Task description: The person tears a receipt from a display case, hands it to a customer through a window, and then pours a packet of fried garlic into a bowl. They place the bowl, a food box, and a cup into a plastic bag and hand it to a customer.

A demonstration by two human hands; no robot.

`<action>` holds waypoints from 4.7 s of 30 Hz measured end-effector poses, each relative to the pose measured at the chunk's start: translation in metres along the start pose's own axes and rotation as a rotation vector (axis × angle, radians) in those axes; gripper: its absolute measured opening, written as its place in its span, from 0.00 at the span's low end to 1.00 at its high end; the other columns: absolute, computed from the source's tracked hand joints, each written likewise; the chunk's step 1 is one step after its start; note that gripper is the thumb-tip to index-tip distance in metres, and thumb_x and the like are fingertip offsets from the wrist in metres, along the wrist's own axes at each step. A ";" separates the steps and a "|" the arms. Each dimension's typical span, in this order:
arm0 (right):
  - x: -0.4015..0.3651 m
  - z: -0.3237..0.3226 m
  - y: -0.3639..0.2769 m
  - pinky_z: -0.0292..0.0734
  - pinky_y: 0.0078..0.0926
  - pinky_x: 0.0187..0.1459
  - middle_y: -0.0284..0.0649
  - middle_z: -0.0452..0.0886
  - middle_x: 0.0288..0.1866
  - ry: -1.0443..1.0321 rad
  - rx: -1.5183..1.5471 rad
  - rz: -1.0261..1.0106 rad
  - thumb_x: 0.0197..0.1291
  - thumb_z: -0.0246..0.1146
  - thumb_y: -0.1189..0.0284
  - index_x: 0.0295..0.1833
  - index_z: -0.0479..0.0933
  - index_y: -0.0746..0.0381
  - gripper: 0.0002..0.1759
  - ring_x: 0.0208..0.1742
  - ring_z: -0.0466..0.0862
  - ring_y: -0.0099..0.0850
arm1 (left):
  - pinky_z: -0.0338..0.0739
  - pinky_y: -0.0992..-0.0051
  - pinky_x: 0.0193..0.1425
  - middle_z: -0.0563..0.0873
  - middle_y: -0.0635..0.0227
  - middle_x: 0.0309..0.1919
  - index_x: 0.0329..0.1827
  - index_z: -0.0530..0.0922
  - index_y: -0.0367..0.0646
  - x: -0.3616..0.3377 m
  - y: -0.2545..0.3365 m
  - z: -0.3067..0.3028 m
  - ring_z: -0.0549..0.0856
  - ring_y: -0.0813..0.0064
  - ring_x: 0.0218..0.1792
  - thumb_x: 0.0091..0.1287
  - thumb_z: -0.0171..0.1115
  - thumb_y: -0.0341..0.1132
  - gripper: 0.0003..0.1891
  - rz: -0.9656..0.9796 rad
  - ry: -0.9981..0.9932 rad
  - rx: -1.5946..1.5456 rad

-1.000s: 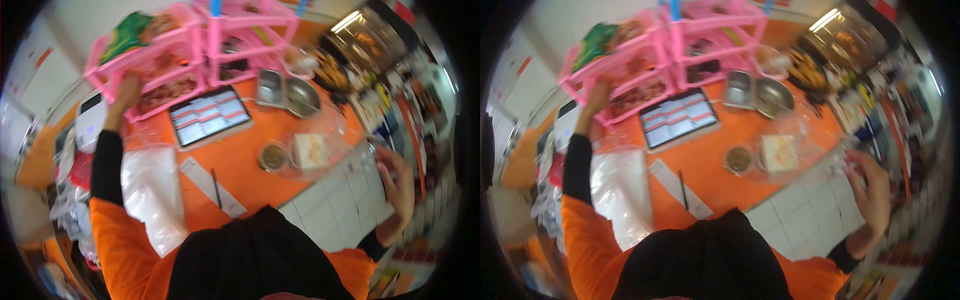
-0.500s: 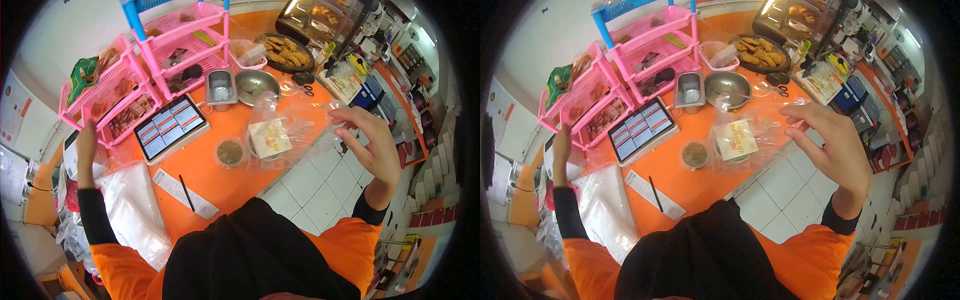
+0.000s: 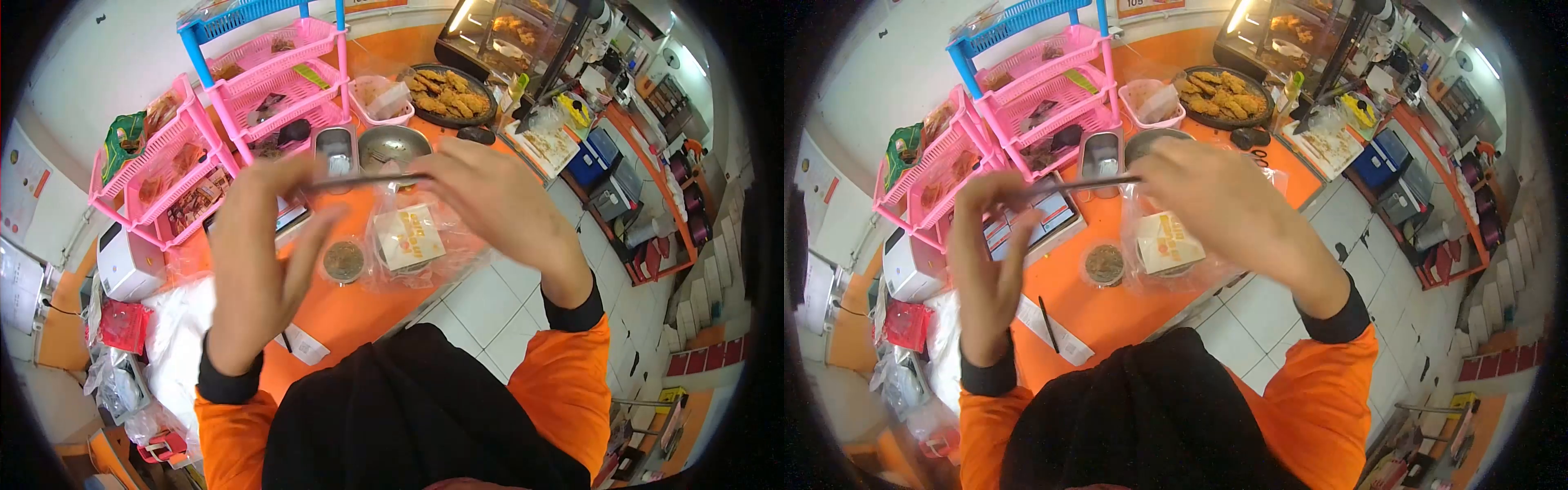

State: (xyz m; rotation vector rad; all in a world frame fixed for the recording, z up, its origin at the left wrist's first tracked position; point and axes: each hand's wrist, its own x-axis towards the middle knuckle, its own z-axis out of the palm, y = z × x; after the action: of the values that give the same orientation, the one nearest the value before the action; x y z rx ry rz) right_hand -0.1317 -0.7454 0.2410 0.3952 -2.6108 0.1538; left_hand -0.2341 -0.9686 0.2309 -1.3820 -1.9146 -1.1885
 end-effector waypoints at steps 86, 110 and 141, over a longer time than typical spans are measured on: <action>-0.102 0.219 0.053 0.65 0.31 0.63 0.43 0.71 0.59 0.356 1.059 0.710 0.60 0.59 0.70 0.65 0.60 0.67 0.29 0.60 0.72 0.34 | 0.47 0.48 0.74 0.65 0.43 0.65 0.65 0.64 0.35 -0.138 -0.034 0.228 0.58 0.41 0.70 0.45 0.72 0.50 0.46 -0.471 -0.306 0.250; -0.037 0.047 -0.014 0.67 0.39 0.59 0.48 0.72 0.52 0.121 0.400 0.149 0.44 0.72 0.66 0.55 0.70 0.67 0.32 0.56 0.73 0.47 | 0.58 0.61 0.72 0.70 0.57 0.63 0.65 0.66 0.46 -0.093 -0.050 0.176 0.72 0.63 0.62 0.58 0.63 0.44 0.31 0.117 -0.042 0.033; -0.005 0.250 -0.023 0.67 0.45 0.62 0.44 0.69 0.59 -0.284 0.481 -0.034 0.41 0.72 0.60 0.63 0.69 0.52 0.39 0.62 0.69 0.47 | 0.69 0.66 0.52 0.81 0.64 0.43 0.45 0.78 0.42 -0.222 -0.098 0.012 0.80 0.70 0.46 0.54 0.67 0.38 0.17 -0.935 0.357 -0.377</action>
State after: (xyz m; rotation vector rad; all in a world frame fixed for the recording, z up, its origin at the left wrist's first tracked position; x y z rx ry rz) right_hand -0.2340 -0.8108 0.0217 0.6673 -2.8247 0.7734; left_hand -0.2422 -1.0788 0.0141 -0.2845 -2.1661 -2.1270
